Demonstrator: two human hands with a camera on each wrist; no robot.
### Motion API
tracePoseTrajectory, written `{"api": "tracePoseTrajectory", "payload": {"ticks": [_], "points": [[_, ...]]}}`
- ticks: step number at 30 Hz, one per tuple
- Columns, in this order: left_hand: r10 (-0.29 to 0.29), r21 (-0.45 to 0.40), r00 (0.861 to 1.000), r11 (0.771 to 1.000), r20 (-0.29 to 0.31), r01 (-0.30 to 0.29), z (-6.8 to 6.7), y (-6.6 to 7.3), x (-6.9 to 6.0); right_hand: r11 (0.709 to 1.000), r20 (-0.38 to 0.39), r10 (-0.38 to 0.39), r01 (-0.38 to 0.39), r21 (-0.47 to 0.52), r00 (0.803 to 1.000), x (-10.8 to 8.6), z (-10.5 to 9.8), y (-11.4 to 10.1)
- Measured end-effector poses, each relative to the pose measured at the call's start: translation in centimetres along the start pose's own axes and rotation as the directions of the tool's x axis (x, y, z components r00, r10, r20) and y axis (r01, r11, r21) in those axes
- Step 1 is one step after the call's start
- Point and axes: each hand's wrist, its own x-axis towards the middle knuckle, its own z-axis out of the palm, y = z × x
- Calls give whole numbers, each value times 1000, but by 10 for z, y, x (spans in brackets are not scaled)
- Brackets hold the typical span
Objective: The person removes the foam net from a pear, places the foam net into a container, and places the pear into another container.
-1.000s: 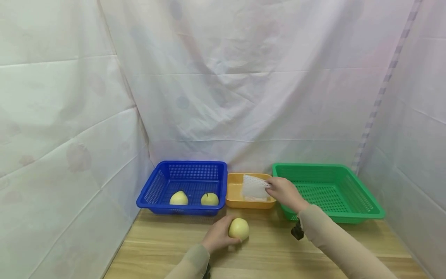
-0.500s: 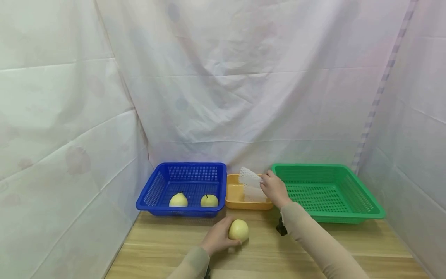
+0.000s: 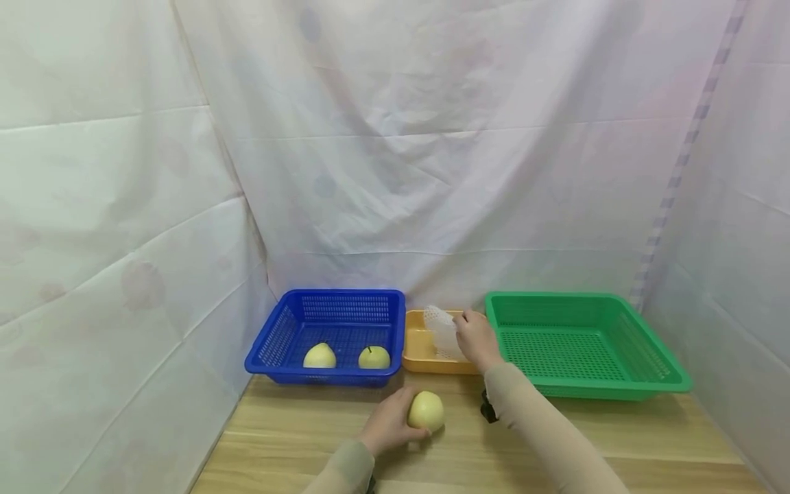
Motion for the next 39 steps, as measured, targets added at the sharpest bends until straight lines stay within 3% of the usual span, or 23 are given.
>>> {"api": "tracePoseTrajectory", "payload": {"ticks": [5,12,20,26,33,35,39], "points": [[10,15,1000,1000,-7,-10,0,0,0,999,85,-23,26,-31,996,-4,11,-6],[-1,15,1000,1000,-11,1,0,1,0,997,230,21,-37,65,973,-10,19,-18],[-5,31,1000,1000,-12,6,2,2,0,984,421,94,-149,102,902,-16,25,-22],[-28,16,1000,999,-11,28,1,2,0,983,506,90,-159,95,858,-19,26,-21],[-61,6,998,998,9,61,2,0,0,978,610,117,-197,66,783,-24,30,-16],[-69,2,998,998,15,69,2,0,0,974,609,121,-211,78,784,-24,31,-15],[-71,-1,997,997,18,71,2,0,0,972,573,115,-210,102,811,-26,31,-14]]}}
